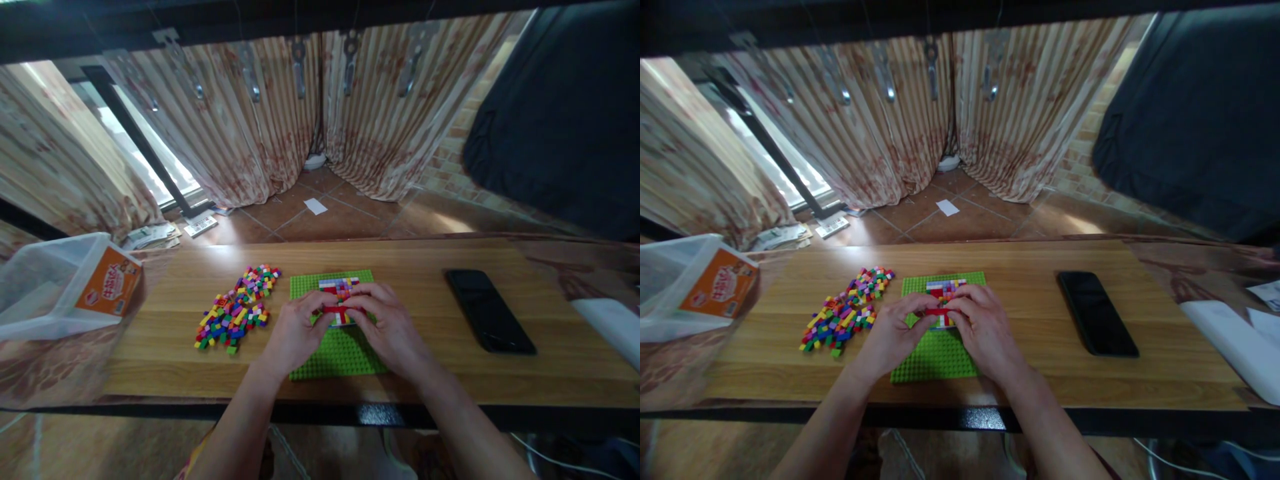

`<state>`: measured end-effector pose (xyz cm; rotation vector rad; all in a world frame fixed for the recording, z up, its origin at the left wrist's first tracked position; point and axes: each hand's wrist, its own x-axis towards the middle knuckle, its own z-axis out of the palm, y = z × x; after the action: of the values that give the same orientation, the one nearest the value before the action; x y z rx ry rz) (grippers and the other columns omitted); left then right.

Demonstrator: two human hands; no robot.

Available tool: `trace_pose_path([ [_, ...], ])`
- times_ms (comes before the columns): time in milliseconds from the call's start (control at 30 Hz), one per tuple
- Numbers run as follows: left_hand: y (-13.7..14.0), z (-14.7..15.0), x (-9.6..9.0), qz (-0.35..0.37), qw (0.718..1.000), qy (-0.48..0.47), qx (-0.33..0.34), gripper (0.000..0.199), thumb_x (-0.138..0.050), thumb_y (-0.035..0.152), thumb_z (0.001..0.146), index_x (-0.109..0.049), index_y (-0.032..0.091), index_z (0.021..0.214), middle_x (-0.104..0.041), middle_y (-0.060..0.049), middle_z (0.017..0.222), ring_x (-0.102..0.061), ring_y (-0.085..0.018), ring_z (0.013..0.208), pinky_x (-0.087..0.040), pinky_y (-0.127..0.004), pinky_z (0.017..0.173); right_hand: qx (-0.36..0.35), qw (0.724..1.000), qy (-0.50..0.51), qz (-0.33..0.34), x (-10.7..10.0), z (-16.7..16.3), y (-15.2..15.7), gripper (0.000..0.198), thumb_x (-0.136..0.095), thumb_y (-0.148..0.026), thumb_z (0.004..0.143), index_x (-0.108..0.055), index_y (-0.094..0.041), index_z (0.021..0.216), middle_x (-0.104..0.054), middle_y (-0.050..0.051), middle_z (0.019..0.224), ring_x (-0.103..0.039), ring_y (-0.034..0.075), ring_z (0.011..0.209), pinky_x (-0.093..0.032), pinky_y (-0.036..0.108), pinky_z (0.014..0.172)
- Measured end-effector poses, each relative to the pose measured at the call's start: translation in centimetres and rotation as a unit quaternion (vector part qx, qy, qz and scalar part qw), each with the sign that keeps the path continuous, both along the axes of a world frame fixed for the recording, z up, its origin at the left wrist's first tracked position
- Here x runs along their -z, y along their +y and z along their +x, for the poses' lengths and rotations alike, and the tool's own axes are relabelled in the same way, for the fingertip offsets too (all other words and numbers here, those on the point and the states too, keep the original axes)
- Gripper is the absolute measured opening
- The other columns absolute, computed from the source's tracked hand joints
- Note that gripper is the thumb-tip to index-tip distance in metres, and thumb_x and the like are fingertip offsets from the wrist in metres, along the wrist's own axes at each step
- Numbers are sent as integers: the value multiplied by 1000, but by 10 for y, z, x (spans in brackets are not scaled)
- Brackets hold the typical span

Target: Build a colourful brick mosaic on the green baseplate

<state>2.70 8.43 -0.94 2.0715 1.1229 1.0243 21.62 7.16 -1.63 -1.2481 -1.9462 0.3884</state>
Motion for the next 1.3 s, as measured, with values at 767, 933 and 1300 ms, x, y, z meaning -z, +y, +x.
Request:
trace_pose_path([
  [767, 4, -2, 2, -36, 999, 11, -27, 17, -60, 9, 83, -70, 20, 91, -73, -1, 85, -67, -15, 79, -54, -27, 75, 133, 977, 117, -114, 7, 6, 4, 18, -66, -41, 81, -71, -24, 81, -64, 6, 108, -61, 23, 102, -45, 42, 93],
  [933, 4, -1, 5, -39, 999, -3, -28, 19, -60, 8, 82, -70, 20, 93, -74, -1, 85, -68, -14, 78, -55, -27, 75, 159, 962, 124, -183, 8, 6, 5, 32, -64, -53, 79, -67, -21, 84, -67, 5, 98, -61, 23, 93, -45, 40, 87],
  [1300, 4, 0, 4, -59, 998, -11, -37, 16, -62, 8, 81, -71, 19, 89, -74, -2, 85, -69, -14, 76, -55, -26, 73, 218, 943, 122, -221, 10, -8, 5, 38, -71, -56, 70, -61, -21, 82, -68, 4, 82, -62, 22, 77, -44, 37, 73],
])
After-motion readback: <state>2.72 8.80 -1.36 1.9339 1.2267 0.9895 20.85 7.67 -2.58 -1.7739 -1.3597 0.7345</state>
